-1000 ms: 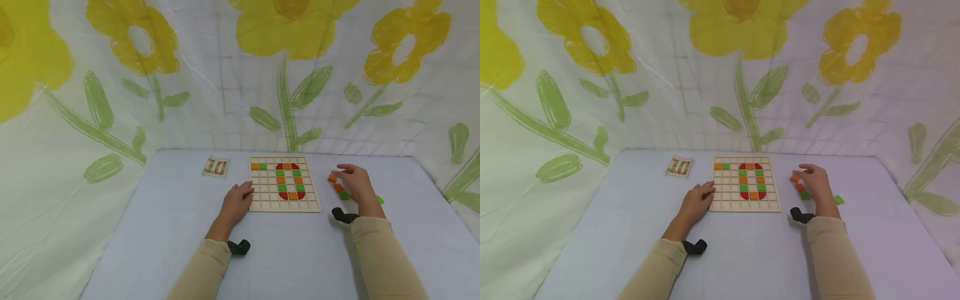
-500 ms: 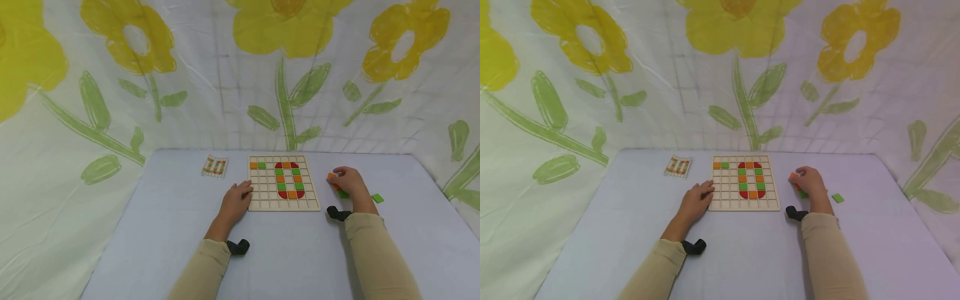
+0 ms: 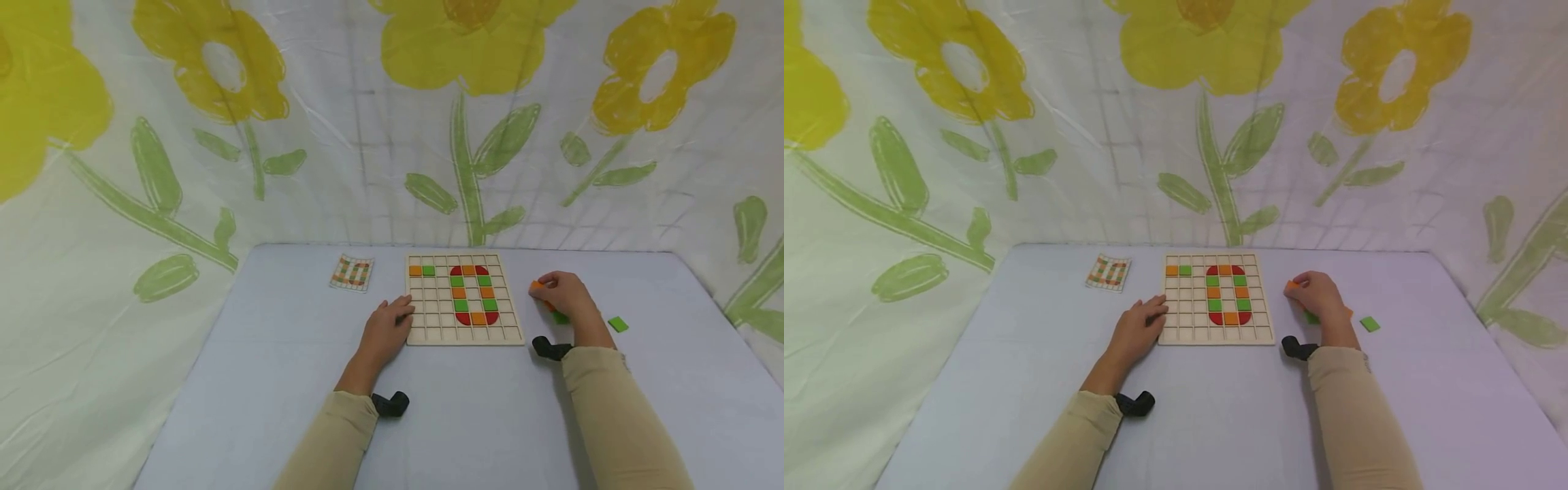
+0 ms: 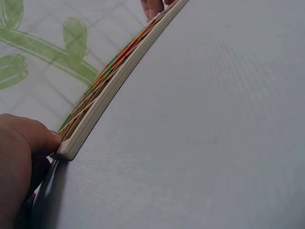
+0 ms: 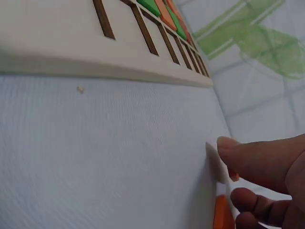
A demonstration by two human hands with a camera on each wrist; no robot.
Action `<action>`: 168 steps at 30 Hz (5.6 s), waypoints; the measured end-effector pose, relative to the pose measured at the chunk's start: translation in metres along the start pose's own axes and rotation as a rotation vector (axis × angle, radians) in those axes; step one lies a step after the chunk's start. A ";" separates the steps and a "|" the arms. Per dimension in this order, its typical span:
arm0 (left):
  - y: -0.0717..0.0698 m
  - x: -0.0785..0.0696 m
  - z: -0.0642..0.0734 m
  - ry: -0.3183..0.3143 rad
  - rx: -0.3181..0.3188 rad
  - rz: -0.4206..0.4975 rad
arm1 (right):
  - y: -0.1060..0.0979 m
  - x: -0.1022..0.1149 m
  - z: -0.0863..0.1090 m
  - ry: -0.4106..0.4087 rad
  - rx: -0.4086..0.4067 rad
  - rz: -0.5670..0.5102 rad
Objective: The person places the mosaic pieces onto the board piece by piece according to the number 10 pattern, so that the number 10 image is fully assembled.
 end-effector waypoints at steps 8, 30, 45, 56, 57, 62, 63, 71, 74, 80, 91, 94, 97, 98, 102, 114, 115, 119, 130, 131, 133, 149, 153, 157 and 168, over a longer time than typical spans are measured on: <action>-0.001 -0.001 -0.001 0.003 -0.007 -0.010 | 0.021 0.065 -0.006 -0.132 -0.047 -0.041; 0.000 0.001 0.001 0.032 0.005 -0.021 | 0.075 0.168 -0.028 -0.346 0.081 0.071; -0.003 0.000 0.001 0.022 -0.001 -0.016 | 0.076 0.169 -0.027 -0.307 0.090 0.070; 0.000 0.001 0.001 0.017 0.007 -0.010 | 0.069 0.165 -0.018 -0.312 0.053 0.024; 0.001 0.001 0.000 0.019 0.004 -0.010 | 0.067 0.162 -0.016 -0.317 0.047 0.018; 0.001 0.000 0.000 0.018 -0.005 -0.012 | 0.051 0.141 -0.009 -0.340 0.018 -0.025; 0.001 -0.001 0.000 0.016 -0.006 -0.012 | 0.048 0.136 -0.007 -0.341 0.013 -0.035; 0.001 0.001 0.002 -0.008 -0.006 -0.009 | 0.020 0.083 0.004 -0.279 -0.006 -0.072; 0.001 0.001 0.002 -0.010 -0.007 -0.016 | 0.011 0.065 0.009 -0.268 -0.009 -0.042; 0.001 0.002 0.002 0.001 -0.010 -0.019 | -0.007 0.027 0.021 -0.247 -0.010 0.062; 0.001 0.002 0.002 0.015 -0.020 -0.023 | -0.022 -0.025 0.042 -0.200 0.026 0.191; 0.001 0.002 0.003 0.005 -0.016 -0.023 | -0.020 -0.032 0.044 -0.217 0.009 0.195; 0.000 0.003 0.004 0.001 -0.016 -0.015 | -0.018 -0.037 0.044 -0.225 -0.002 0.192; 0.000 0.003 0.004 -0.001 -0.016 -0.012 | -0.018 -0.037 0.044 -0.229 -0.005 0.192; 0.001 0.003 0.005 -0.002 -0.015 -0.004 | -0.017 -0.037 0.045 -0.241 -0.014 0.193; -0.001 -0.001 0.005 -0.009 -0.007 0.012 | -0.015 -0.048 0.046 -0.274 -0.004 0.199; -0.001 -0.001 0.005 -0.011 -0.006 0.012 | -0.014 -0.049 0.046 -0.277 -0.009 0.200; -0.001 -0.001 0.005 -0.013 -0.006 0.011 | -0.012 -0.049 0.045 -0.289 -0.020 0.199; 0.000 0.003 0.001 0.038 -0.027 -0.006 | -0.018 -0.045 0.045 -0.336 -0.017 0.256; 0.000 0.003 0.001 0.032 -0.025 -0.002 | -0.018 -0.044 0.046 -0.352 -0.017 0.278; 0.001 0.002 0.002 0.025 -0.018 0.005 | -0.020 -0.043 0.048 -0.360 -0.010 0.304; -0.002 0.001 0.002 0.016 -0.042 0.006 | 0.011 0.069 0.029 -0.516 -0.045 0.207; -0.002 0.001 0.000 0.025 -0.036 0.012 | 0.025 0.101 0.023 -0.566 -0.028 0.215; -0.002 0.001 0.000 0.026 -0.031 0.011 | 0.037 0.126 0.017 -0.610 -0.030 0.218; 0.000 0.003 0.003 0.025 -0.020 0.009 | 0.066 0.158 -0.001 -0.608 -0.009 0.291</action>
Point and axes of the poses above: each hand's wrist, its own z-axis away from the middle knuckle, its own y-axis out of the palm, x = y × z, the point moved 1 cm from there along -z, towards the middle knuckle, and after that the axes turned 11 degrees about z, right-handed, at the moved point
